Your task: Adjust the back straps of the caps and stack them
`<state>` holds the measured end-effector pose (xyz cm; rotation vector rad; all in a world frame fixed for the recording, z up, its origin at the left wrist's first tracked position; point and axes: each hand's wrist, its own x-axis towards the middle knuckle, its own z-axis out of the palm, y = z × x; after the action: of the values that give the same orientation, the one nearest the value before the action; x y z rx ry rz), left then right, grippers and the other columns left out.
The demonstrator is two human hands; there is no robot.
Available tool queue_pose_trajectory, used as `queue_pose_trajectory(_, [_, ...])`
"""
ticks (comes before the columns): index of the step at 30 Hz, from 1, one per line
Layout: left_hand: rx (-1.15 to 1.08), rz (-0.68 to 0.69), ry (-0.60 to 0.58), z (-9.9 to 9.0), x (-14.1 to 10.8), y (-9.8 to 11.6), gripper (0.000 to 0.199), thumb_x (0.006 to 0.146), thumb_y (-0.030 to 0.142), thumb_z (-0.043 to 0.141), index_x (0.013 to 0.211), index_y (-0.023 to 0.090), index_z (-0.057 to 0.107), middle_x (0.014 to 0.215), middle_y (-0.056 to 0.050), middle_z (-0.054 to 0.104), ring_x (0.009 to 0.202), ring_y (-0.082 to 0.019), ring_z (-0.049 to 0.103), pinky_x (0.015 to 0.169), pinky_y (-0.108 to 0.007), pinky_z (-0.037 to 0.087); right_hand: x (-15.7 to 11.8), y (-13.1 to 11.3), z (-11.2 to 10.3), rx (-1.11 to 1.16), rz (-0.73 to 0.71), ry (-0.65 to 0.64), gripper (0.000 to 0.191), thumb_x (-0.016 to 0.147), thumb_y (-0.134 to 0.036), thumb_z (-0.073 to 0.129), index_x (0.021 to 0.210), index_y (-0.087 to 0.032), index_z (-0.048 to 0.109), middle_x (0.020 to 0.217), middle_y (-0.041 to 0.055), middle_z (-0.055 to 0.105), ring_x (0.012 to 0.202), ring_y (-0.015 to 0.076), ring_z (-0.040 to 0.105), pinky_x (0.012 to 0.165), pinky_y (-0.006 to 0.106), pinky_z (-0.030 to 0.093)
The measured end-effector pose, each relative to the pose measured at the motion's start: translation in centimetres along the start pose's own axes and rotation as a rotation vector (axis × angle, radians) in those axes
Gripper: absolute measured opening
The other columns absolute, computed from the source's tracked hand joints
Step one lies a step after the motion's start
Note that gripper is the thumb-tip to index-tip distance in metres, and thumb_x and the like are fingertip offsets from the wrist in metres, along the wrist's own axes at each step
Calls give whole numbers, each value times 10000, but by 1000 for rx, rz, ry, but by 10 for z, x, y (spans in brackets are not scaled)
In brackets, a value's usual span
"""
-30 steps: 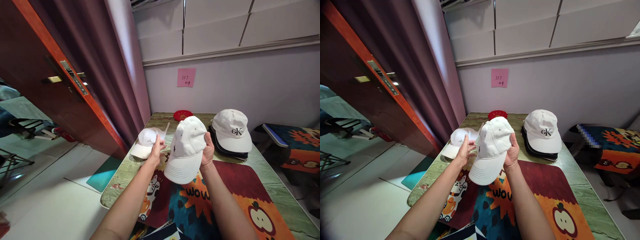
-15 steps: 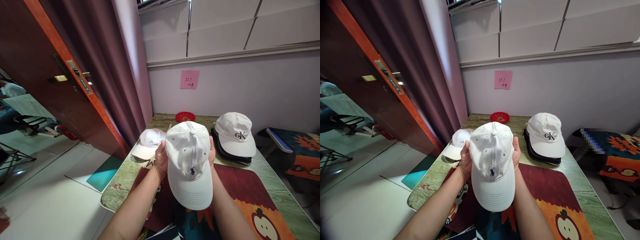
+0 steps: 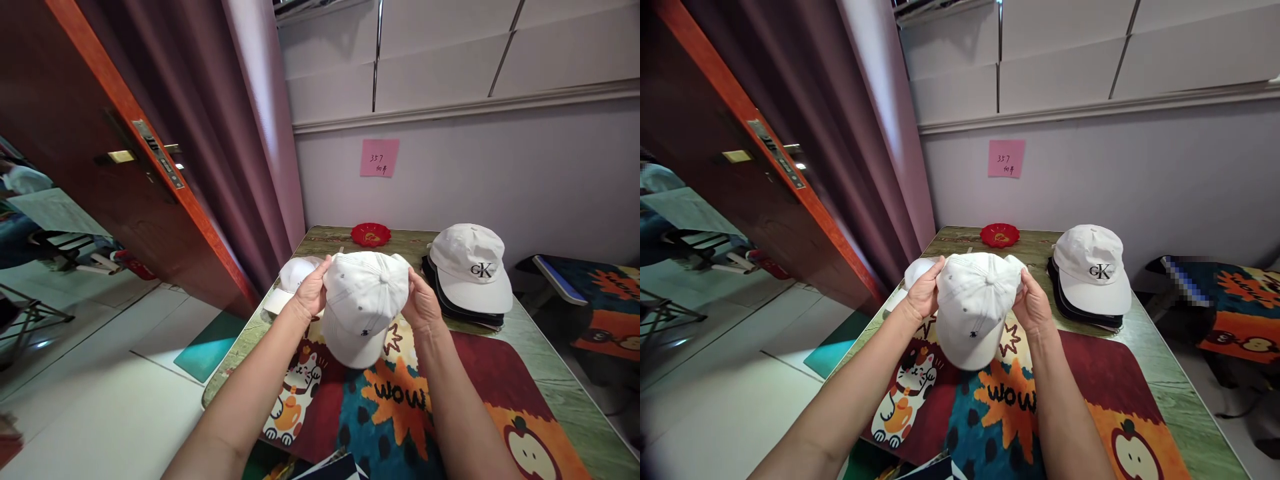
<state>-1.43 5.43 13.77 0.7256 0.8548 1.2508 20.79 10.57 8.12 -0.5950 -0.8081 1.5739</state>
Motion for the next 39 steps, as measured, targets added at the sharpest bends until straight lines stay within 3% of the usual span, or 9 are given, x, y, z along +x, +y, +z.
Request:
queue_pose_trajectory(4, [201, 188, -20, 6, 10, 24, 309, 719, 340, 843, 918, 143, 715, 846, -31, 715, 742, -137, 633, 729, -259, 491, 3, -10, -12, -24, -140, 13, 328, 722, -318, 789, 1035, -260, 711, 1040, 5, 753, 1007, 206, 689, 939, 339, 527])
queue_pose_trajectory(9, [474, 288, -83, -1, 12, 17, 273, 676, 263, 811, 892, 127, 713, 838, -12, 687, 779, -131, 597, 767, -245, 448, 3, -20, -28, -306, -234, 5, 226, 672, -176, 709, 893, -220, 697, 837, -24, 691, 784, 144, 608, 767, 253, 472])
queue_pose_trajectory(12, [568, 246, -48, -13, 11, 1, 308, 655, 189, 740, 959, 145, 714, 874, -4, 687, 812, -142, 596, 763, -244, 435, 1, -29, -39, -470, -158, -70, 299, 679, -170, 642, 967, -222, 702, 874, -16, 691, 798, 153, 594, 764, 260, 447])
queue_pose_trajectory(15, [688, 234, -34, -24, 10, -13, 345, 646, 151, 664, 986, 156, 721, 907, -4, 695, 847, -155, 606, 775, -248, 436, -5, -40, -42, -652, -13, -216, 311, 777, -276, 596, 1052, -208, 724, 877, 14, 693, 853, 189, 599, 822, 297, 443])
queue_pose_trajectory(20, [894, 242, -27, -34, 7, -26, 335, 674, 157, 596, 984, 169, 720, 956, -2, 714, 870, -171, 633, 783, -257, 467, -16, -48, -18, -1044, 120, -337, 467, 886, -595, 552, 953, -177, 750, 843, 51, 697, 788, 210, 597, 702, 294, 431])
queue_pose_trajectory(25, [1014, 275, -23, -35, -4, -30, 330, 717, 162, 563, 1015, 168, 707, 990, -11, 730, 920, -193, 664, 853, -292, 506, -26, -40, 16, -1279, 74, -333, 432, 845, -616, 615, 838, -205, 748, 701, 20, 681, 614, 162, 547, 561, 263, 337])
queue_pose_trajectory(30, [1131, 442, 81, -22, -15, -34, 311, 803, 206, 615, 1106, 185, 684, 1149, -59, 721, 1095, -225, 656, 996, -362, 495, -31, -32, 27, -1368, -8, -384, 222, 855, -420, 634, 851, -220, 728, 705, 4, 692, 603, 149, 537, 565, 262, 319])
queue_pose_trajectory(35, [1512, 740, 204, -2, -22, -43, 389, 763, 285, 808, 1128, 222, 688, 1243, -89, 671, 1175, -279, 594, 1023, -442, 455, -31, -25, 23, -1182, -20, -415, 188, 903, -371, 547, 832, -214, 624, 797, 23, 730, 665, 157, 587, 598, 252, 390])
queue_pose_trajectory(39, [1724, 783, 237, 6, -24, -47, 203, 827, 237, 756, 1020, 231, 695, 1077, -61, 693, 1039, -256, 604, 916, -401, 474, -29, -22, 19, -1040, -13, -439, 155, 910, -356, 546, 888, -215, 605, 822, 28, 733, 729, 167, 625, 646, 258, 442])
